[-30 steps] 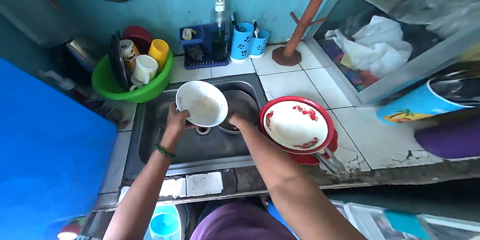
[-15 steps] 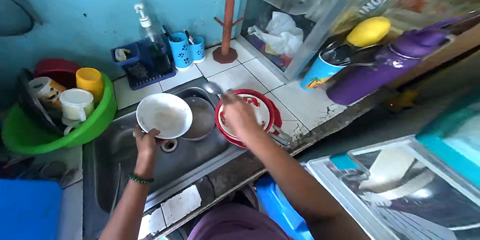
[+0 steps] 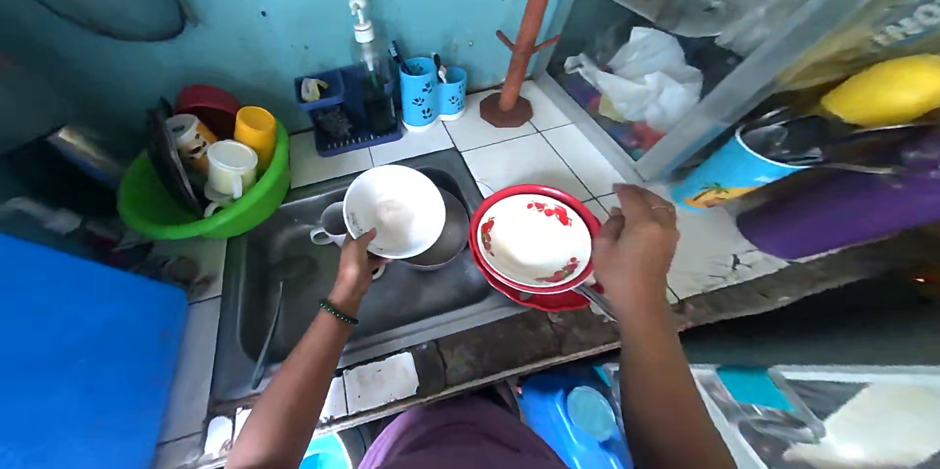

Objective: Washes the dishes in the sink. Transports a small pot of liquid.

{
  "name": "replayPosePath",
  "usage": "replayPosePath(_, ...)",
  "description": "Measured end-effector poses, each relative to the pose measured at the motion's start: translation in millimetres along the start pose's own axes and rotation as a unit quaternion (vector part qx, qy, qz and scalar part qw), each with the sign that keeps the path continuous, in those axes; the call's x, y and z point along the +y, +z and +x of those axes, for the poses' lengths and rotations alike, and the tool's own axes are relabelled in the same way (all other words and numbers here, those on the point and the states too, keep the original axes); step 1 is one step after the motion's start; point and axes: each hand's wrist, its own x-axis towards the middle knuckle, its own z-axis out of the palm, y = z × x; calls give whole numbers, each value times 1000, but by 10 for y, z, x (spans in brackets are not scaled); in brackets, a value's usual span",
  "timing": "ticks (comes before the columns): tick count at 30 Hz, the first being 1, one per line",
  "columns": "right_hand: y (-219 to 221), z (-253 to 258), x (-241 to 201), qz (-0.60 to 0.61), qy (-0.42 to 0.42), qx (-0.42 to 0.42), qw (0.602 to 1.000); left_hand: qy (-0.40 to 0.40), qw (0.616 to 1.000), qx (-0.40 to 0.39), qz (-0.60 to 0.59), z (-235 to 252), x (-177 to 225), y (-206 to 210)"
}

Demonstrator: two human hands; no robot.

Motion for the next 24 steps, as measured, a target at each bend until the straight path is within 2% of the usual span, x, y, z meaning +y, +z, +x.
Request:
replayPosePath(1, 61, -35, -190, 21, -58, -9, 998, 2, 1000, -5, -4, -9, -16, 3)
replayPosePath(2, 164, -89, -403, 53, -114, -54, 991, 2, 1000, -11, -7, -12, -28, 7)
replayPosePath(4, 476, -164, -808, 109, -199, -241, 944, 11, 1000, -28, -4, 7, -63, 15)
replayPosePath(5, 641, -166, -991, 108, -213, -354, 904, 17, 999, -41, -2, 15, -84, 20)
replayPosePath(6, 821, -167, -1148, 100, -219, -433, 868, 25, 998, -54, 3, 19, -103, 27)
replayPosePath(8, 1140, -232, -1366, 129, -219, -479, 840, 45, 996, -71, 0, 28, -143, 30)
replayPosePath(11, 1344, -316, -1482, 119, -238, -469, 842, 49, 998, -43, -17, 56, -97, 11)
replayPosePath(13, 1414, -298, -1363, 69, -271, -448, 849, 50, 998, -32, 19, 81, 18, -76)
replayPosePath(16, 1551, -213, -1038, 18, -333, -368, 868, 48, 992, -49, 105, 157, 212, -228)
replayPosePath(18, 1624, -162, -940, -14, -359, -320, 877, 54, 991, -42, 118, 190, 279, -263)
replayPosePath(20, 1644, -174, -1022, -6, -349, -300, 888, 92, 994, -5, 63, 178, 191, -192)
replayPosePath(24, 1625, -373, -1425, 142, -283, -254, 914, 214, 975, 21, -59, 51, -257, 158)
